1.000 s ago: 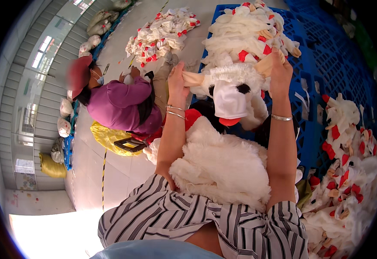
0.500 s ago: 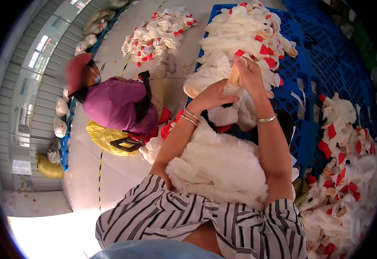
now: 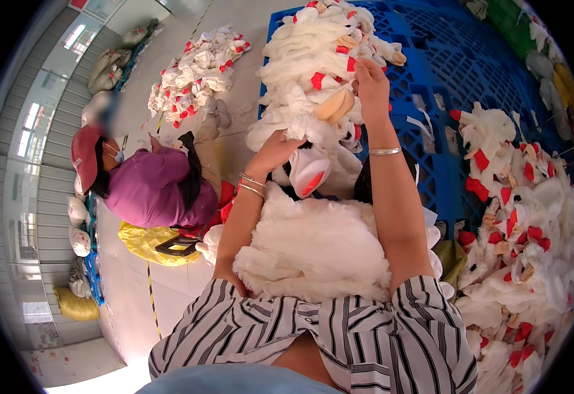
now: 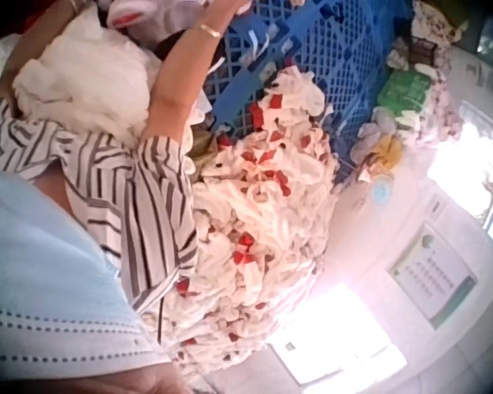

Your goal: The person assembles white stuffed animal toys by hand, inserting red fabric pieces into the limbs and adjusting the fluffy bodies. They handle the toys one at a time, manipulating the fabric and stuffing to shape the limbs and body, then placing the finished items into a blue crate.

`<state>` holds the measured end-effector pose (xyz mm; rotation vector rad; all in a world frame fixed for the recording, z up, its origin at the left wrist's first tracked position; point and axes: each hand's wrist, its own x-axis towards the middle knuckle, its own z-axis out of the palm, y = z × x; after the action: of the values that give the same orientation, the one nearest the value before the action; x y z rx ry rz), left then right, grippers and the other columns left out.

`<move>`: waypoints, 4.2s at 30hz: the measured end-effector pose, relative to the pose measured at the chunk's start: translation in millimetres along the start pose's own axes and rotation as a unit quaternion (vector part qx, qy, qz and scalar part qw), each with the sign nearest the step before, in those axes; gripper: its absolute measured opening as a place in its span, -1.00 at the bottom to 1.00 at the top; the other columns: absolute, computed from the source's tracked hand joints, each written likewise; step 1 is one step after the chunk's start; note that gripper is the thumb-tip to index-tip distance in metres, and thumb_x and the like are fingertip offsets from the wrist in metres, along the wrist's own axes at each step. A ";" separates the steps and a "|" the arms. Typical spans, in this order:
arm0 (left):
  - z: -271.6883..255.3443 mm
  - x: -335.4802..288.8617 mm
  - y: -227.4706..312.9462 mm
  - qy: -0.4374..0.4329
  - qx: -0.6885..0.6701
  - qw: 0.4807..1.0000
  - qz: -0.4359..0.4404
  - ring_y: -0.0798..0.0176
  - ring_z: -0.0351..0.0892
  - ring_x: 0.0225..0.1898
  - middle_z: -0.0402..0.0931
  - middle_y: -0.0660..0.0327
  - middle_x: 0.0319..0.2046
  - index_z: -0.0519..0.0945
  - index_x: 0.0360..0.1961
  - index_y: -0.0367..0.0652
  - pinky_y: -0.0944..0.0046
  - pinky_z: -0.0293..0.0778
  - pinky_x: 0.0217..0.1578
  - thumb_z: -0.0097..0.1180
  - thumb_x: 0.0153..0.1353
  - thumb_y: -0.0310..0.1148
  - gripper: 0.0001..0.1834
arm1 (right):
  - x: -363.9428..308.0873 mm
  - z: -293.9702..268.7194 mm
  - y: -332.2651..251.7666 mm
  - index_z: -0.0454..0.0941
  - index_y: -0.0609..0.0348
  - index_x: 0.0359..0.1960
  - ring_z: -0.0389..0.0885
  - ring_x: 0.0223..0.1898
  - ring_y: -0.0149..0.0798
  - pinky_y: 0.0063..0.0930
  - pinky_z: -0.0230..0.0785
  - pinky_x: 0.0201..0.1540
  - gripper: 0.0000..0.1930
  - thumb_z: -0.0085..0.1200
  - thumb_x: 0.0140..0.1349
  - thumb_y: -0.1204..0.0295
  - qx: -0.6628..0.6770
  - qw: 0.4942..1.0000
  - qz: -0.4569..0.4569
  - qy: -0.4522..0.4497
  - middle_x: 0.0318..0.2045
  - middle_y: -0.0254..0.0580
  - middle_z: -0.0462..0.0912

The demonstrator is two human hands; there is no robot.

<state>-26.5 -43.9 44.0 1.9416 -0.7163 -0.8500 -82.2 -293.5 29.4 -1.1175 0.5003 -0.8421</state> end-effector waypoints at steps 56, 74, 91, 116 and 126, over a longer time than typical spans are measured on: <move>-7.9 12.9 -34.8 0.185 -0.396 0.899 -0.022 0.24 0.56 -0.15 0.60 0.11 -0.15 0.53 0.01 -0.37 0.31 0.44 -0.08 0.01 0.29 0.05 -0.40 | -76.8 57.7 24.9 0.53 0.30 -0.08 0.64 -0.22 -0.15 -0.38 0.48 -0.13 -0.68 0.16 0.13 0.45 -0.301 0.859 -0.096 -0.404 -0.24 0.00 0.64; 5.1 23.8 -26.7 0.072 -0.298 0.950 0.055 0.37 0.56 -0.29 0.61 0.18 -0.24 0.56 -0.06 -0.41 0.34 0.50 -0.26 0.20 0.21 -0.01 -0.42 | -38.0 26.5 25.5 0.54 0.28 -0.28 0.58 -0.43 -0.18 -0.40 0.38 -0.32 -0.81 0.09 0.24 0.37 -0.368 0.889 -0.169 -0.212 -0.46 -0.05 0.62; -6.4 23.5 -18.4 0.178 -0.477 0.860 0.014 0.19 0.63 -0.30 0.59 0.10 -0.24 0.53 -0.11 -0.33 0.19 0.56 -0.32 -0.03 0.34 -0.12 -0.58 | -80.9 61.8 34.6 0.42 0.27 -0.51 0.38 -0.54 -0.11 -0.28 0.28 -0.42 -0.62 0.05 0.31 0.19 -0.321 0.819 -0.252 -0.404 -0.61 -0.08 0.45; -20.2 14.5 -25.2 0.219 -0.313 0.913 0.140 0.16 0.62 -0.12 0.58 0.08 -0.07 0.48 0.04 -0.32 0.22 0.52 -0.10 0.03 0.34 -0.08 -0.51 | -58.9 31.2 4.7 0.59 0.27 -0.39 0.49 -0.59 -0.42 -0.59 0.37 -0.49 -0.51 -0.04 0.32 0.00 -0.256 0.904 0.094 -0.328 -0.60 -0.29 0.54; -13.2 13.7 -8.8 0.183 -0.013 0.981 0.056 0.24 0.61 -0.18 0.66 0.07 -0.25 0.60 -0.15 -0.40 0.28 0.46 -0.16 0.22 0.18 -0.04 -0.47 | -20.5 7.5 3.5 0.45 0.19 0.13 0.55 0.03 -0.28 -0.37 0.41 0.07 -0.56 -0.01 0.39 0.13 0.063 0.940 0.019 -0.336 0.04 -0.16 0.56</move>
<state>-6.6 -43.8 37.4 1.9427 -0.5815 -0.4130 -87.9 -272.2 27.8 -1.1897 -0.1020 -0.4052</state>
